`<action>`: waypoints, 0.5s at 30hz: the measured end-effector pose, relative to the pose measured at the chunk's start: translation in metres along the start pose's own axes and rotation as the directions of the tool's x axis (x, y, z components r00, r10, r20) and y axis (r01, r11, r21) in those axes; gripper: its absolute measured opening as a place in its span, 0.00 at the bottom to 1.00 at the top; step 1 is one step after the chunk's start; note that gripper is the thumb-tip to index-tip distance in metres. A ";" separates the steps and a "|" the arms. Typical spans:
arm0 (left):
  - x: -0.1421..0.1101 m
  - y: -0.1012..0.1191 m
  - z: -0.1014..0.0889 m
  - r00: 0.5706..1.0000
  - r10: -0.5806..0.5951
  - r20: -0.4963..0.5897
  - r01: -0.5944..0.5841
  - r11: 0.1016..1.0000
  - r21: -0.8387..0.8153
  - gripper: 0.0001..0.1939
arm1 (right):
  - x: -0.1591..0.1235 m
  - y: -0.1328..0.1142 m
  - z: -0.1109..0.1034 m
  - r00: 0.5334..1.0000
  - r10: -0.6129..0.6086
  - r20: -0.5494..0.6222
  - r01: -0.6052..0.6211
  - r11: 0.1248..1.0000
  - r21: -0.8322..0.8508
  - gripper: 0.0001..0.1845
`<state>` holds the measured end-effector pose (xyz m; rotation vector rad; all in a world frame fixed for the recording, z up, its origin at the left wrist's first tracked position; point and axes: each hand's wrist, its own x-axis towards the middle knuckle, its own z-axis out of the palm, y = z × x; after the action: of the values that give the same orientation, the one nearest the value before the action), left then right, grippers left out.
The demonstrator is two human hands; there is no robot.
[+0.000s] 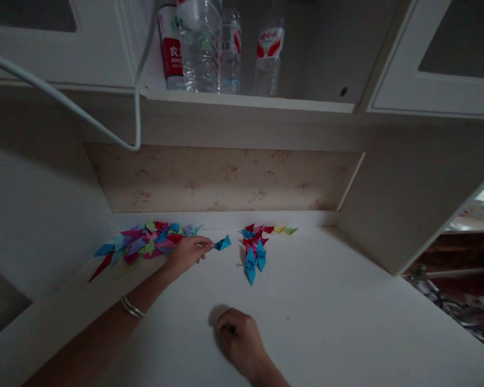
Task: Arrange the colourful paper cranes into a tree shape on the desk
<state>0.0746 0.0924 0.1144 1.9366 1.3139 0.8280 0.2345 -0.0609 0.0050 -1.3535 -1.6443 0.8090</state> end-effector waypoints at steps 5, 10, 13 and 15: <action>0.076 0.034 0.057 0.981 0.110 0.161 -0.118 0.992 0.044 0.17 | 0.003 0.009 0.003 0.997 -0.073 0.007 0.073 0.997 0.025 0.20; 0.139 0.059 0.113 0.958 0.115 0.263 -0.166 0.970 0.178 0.11 | 0.013 0.035 0.012 0.987 -0.161 0.018 0.160 0.987 0.004 0.20; 0.159 0.066 0.140 0.954 0.059 0.292 -0.137 0.958 0.252 0.13 | 0.020 0.058 0.023 0.979 -0.173 0.108 0.179 0.982 -0.051 0.18; 0.166 0.068 0.155 0.953 0.014 0.301 -0.107 0.950 0.292 0.14 | 0.024 0.072 0.030 0.972 -0.162 0.169 0.179 0.980 -0.090 0.16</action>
<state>0.2828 0.2047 0.1003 2.2486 1.2586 0.3519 0.2377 -0.0212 -0.0659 -1.2228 -1.9242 0.7546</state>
